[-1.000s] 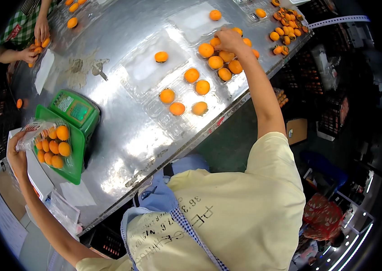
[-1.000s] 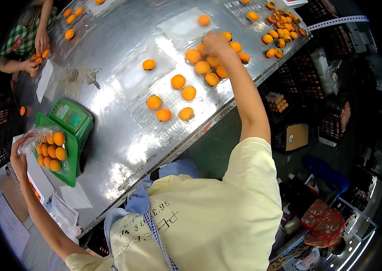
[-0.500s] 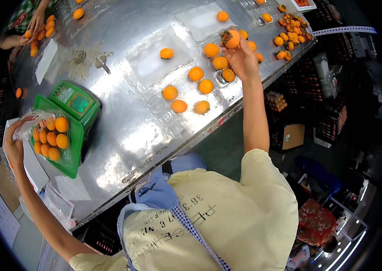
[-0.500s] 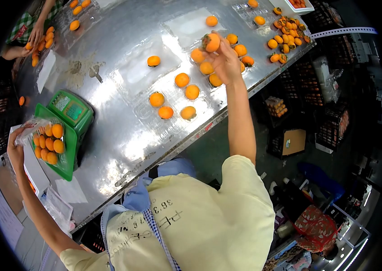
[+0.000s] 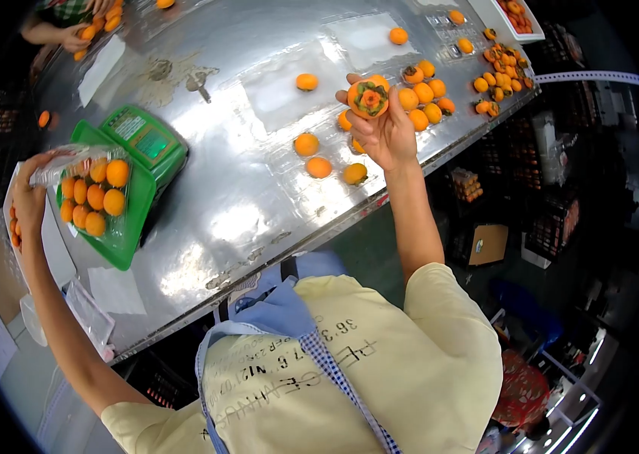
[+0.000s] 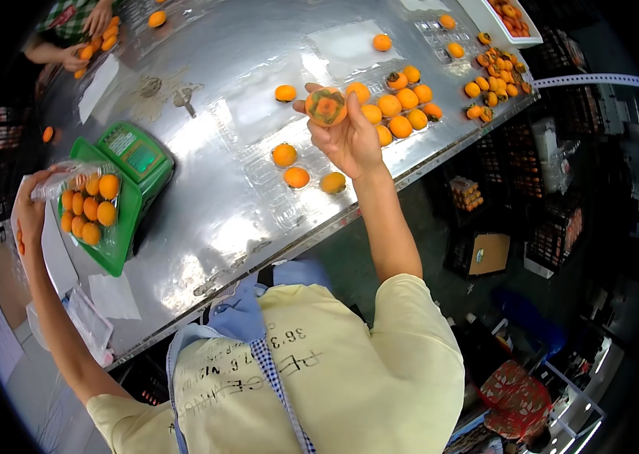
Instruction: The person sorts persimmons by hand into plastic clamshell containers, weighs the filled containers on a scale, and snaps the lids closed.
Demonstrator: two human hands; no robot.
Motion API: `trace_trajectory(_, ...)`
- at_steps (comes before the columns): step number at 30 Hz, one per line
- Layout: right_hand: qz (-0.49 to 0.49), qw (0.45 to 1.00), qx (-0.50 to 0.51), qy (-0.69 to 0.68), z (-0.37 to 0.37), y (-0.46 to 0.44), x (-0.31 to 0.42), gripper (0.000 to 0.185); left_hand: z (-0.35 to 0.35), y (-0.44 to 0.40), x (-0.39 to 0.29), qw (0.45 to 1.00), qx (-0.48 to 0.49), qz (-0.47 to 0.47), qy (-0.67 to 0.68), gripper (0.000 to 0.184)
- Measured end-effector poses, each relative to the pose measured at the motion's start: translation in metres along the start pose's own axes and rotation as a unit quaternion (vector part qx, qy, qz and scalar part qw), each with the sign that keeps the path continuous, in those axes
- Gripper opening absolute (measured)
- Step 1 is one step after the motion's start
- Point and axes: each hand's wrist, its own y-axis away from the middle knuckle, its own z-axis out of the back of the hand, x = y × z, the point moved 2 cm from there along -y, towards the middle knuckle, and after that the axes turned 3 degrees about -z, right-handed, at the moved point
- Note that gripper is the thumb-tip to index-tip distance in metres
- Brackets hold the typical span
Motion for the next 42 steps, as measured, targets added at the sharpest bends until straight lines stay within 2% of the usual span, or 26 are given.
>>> trace_trajectory(6, -0.040, 0.996, 0.063, 0.042, -0.033, -0.011, -0.031, 0.050, -0.002, 0.009, -0.003, 0.999, -0.040, -0.018, 0.010, 0.033)
trace_trajectory(10, -0.017, 0.975, 0.078, 0.209, -0.057, -0.011, -0.043, 0.047, 0.000, 0.015, -0.016, 0.999, -0.050, -0.017, 0.011, 0.030)
trace_trajectory(11, -0.020, 0.968, 0.033, 0.246, -0.067, -0.009, -0.045, 0.042, 0.001, 0.017, -0.020, 0.998, -0.052, -0.021, 0.013, 0.030)
trace_trajectory(14, 0.058, 0.923, 0.075, 0.372, -0.075, -0.009, -0.058, 0.031, 0.001, 0.019, -0.025, 0.998, -0.061, -0.028, 0.015, 0.029)
trace_trajectory(15, 0.035, 0.935, 0.091, 0.342, -0.074, -0.008, -0.059, 0.029, 0.000, 0.020, -0.024, 0.997, -0.065, -0.033, 0.018, 0.028)
trace_trajectory(18, 0.061, 0.933, 0.108, 0.339, -0.080, -0.005, -0.070, 0.030, 0.000, 0.021, -0.025, 0.997, -0.071, -0.036, 0.017, 0.027)
trace_trajectory(21, 0.103, 0.911, 0.121, 0.381, -0.087, 0.000, -0.076, 0.032, 0.000, 0.021, -0.028, 0.996, -0.074, -0.038, 0.010, 0.025)
trace_trajectory(24, 0.095, 0.890, 0.106, 0.434, -0.091, 0.007, -0.081, 0.037, 0.000, 0.021, -0.029, 0.996, -0.079, -0.049, 0.002, 0.024)
trace_trajectory(27, 0.076, 0.906, 0.072, 0.410, -0.089, 0.010, -0.090, 0.039, -0.001, 0.019, -0.026, 0.996, -0.075, -0.055, -0.001, 0.023)
trace_trajectory(30, -0.033, 0.977, 0.035, 0.205, -0.097, 0.013, -0.099, 0.041, -0.002, 0.018, -0.023, 0.995, -0.078, -0.064, 0.002, 0.023)
trace_trajectory(33, -0.037, 0.982, 0.004, 0.183, -0.108, 0.014, -0.108, 0.042, -0.003, 0.018, -0.020, 0.995, -0.079, -0.062, 0.009, 0.023)
trace_trajectory(36, -0.079, 0.993, 0.028, 0.081, -0.100, 0.013, -0.116, 0.041, -0.006, 0.018, -0.010, 0.995, -0.069, -0.066, 0.004, 0.024)
trace_trajectory(39, -0.082, 0.989, -0.012, 0.118, -0.103, 0.014, -0.123, 0.039, -0.005, 0.019, -0.011, 0.995, -0.076, -0.066, 0.008, 0.023)
trace_trajectory(42, -0.092, 0.984, -0.009, 0.151, -0.096, 0.010, -0.129, 0.038, -0.005, 0.020, -0.014, 0.994, -0.083, -0.064, 0.011, 0.023)
